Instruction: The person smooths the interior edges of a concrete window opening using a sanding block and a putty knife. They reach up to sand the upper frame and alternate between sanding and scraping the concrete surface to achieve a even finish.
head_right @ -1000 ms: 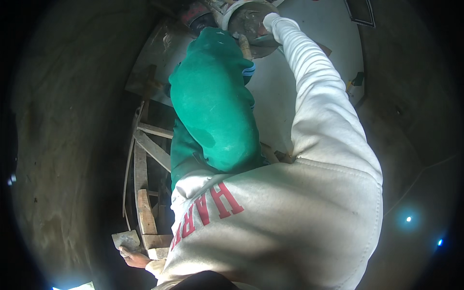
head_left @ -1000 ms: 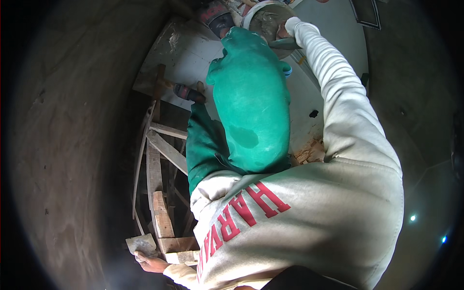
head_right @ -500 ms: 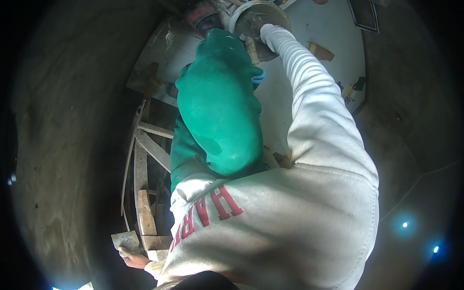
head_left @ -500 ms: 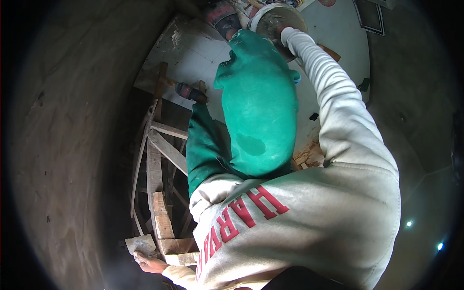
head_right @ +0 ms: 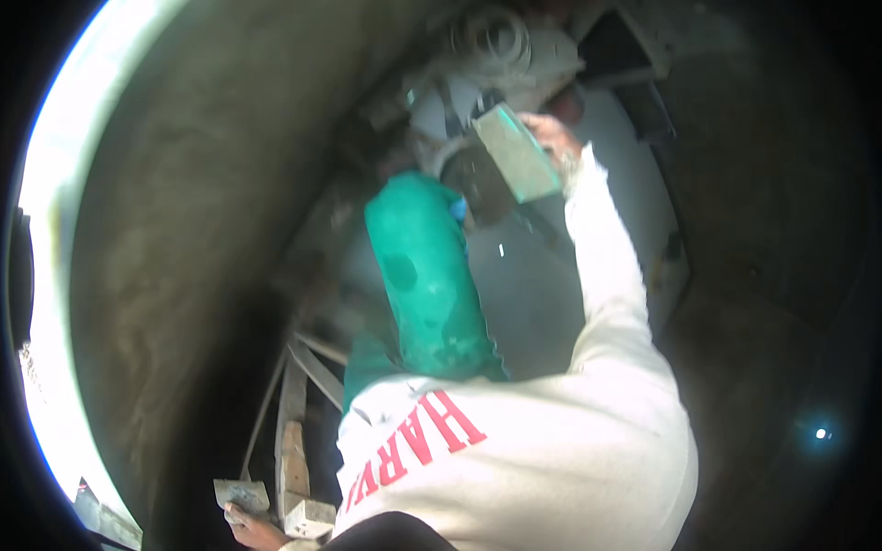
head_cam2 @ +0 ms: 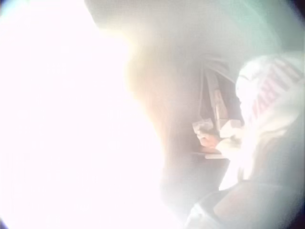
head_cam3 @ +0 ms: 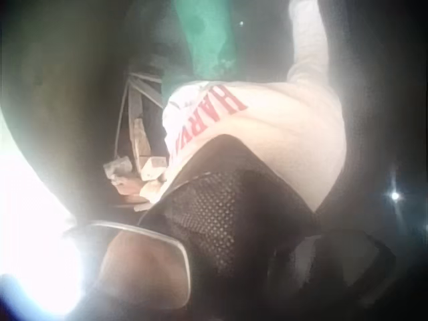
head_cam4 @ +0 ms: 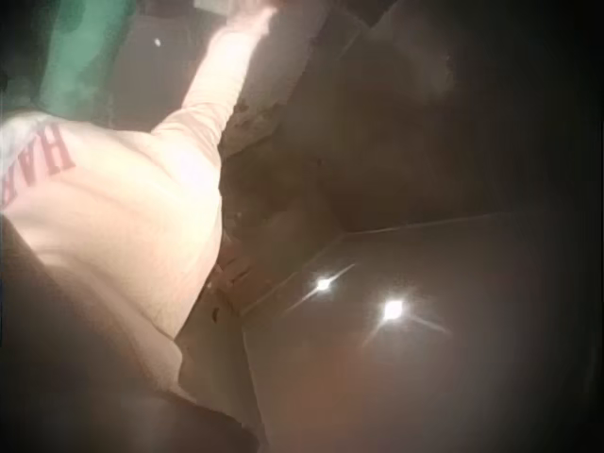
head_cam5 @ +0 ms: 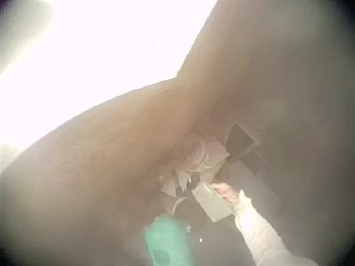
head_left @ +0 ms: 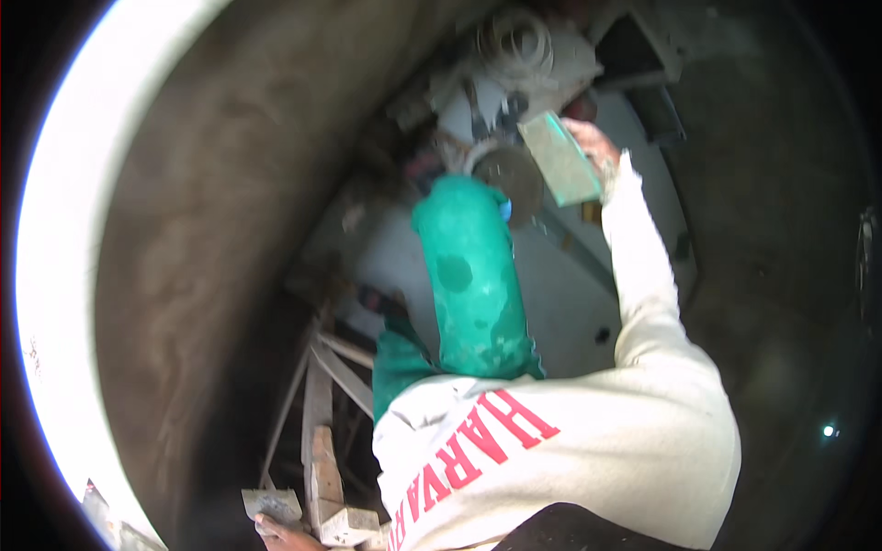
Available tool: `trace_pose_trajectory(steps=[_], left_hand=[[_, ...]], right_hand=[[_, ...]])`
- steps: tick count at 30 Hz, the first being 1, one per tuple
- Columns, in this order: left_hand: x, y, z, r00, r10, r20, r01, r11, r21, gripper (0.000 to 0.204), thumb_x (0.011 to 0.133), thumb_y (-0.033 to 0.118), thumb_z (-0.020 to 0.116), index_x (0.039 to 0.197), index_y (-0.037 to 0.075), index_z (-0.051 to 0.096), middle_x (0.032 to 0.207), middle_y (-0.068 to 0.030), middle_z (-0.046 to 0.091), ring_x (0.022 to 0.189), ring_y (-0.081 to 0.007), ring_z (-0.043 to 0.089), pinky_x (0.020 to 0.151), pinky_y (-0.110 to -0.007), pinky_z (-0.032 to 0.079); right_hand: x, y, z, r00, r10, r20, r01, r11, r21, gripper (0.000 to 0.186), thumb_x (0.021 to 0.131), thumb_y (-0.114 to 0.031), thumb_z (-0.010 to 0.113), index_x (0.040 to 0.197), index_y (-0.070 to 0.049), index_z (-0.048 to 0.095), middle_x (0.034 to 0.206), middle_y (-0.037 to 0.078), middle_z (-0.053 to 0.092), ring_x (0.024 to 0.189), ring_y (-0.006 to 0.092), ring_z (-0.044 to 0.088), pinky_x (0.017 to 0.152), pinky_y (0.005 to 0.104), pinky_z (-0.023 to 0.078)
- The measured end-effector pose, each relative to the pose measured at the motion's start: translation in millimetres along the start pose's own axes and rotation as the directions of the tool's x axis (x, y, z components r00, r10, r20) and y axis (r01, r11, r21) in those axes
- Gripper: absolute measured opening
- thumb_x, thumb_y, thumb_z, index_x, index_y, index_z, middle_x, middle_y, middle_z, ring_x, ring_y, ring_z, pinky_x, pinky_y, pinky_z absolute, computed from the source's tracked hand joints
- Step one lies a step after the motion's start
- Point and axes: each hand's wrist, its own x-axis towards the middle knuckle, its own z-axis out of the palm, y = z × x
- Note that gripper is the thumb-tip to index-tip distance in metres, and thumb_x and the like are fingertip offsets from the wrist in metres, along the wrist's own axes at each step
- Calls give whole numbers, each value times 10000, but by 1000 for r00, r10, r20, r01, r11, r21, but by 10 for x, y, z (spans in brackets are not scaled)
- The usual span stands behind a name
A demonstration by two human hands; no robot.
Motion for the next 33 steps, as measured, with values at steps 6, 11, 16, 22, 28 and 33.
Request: trace_pose_trajectory(steps=[6,11,16,22,28,33], left_hand=[[-59,-79,180,997,-19,-81,1,976,-218,499,1023,386,558,1104,-95,661,985,-211,723,839,-299,677,757,-416,534],[-360,50,-321,989,37,-145,-70,970,-232,356,983,256,597,946,-92,659,864,-185,719,736,-299,658,682,-437,520],[-536,379,-398,983,72,-172,-107,973,-204,291,960,177,619,851,-91,657,791,-168,716,674,-297,646,637,-448,511],[-465,391,-307,981,108,-164,-135,976,-168,290,962,173,613,851,-92,657,790,-164,716,673,-291,643,638,-445,510],[-443,329,-318,978,141,-151,-164,975,-150,290,964,170,608,851,-93,656,790,-160,716,673,-285,640,638,-442,510],[-442,253,-330,976,156,-152,-177,975,-132,289,966,167,603,851,-93,655,789,-157,715,672,-279,637,638,-439,510]], right_hand=[[-566,-1219,1840,654,-743,-143,697,665,-269,567,846,27,653,1406,40,568,1385,158,629,1225,251,640,1111,377,459],[-622,-2180,3020,-93,-981,170,625,-190,-757,434,887,56,637,1319,19,652,1090,71,691,1041,171,660,914,324,529],[-280,-2934,2872,-399,-806,436,147,-526,-838,381,841,82,648,1186,-54,733,990,88,670,889,254,686,783,327,554],[-55,-3246,2882,-415,-761,500,48,-567,-823,295,839,71,700,1089,-67,774,932,66,671,825,225,690,738,312,550],[-20,-3414,2602,-351,-818,455,-28,-477,-879,346,819,107,663,1081,-77,793,904,73,653,801,235,686,713,320,553],[-162,-3339,2843,-360,-753,551,-53,-573,-818,361,820,112,646,1093,-74,792,905,80,653,778,245,682,694,330,552]])
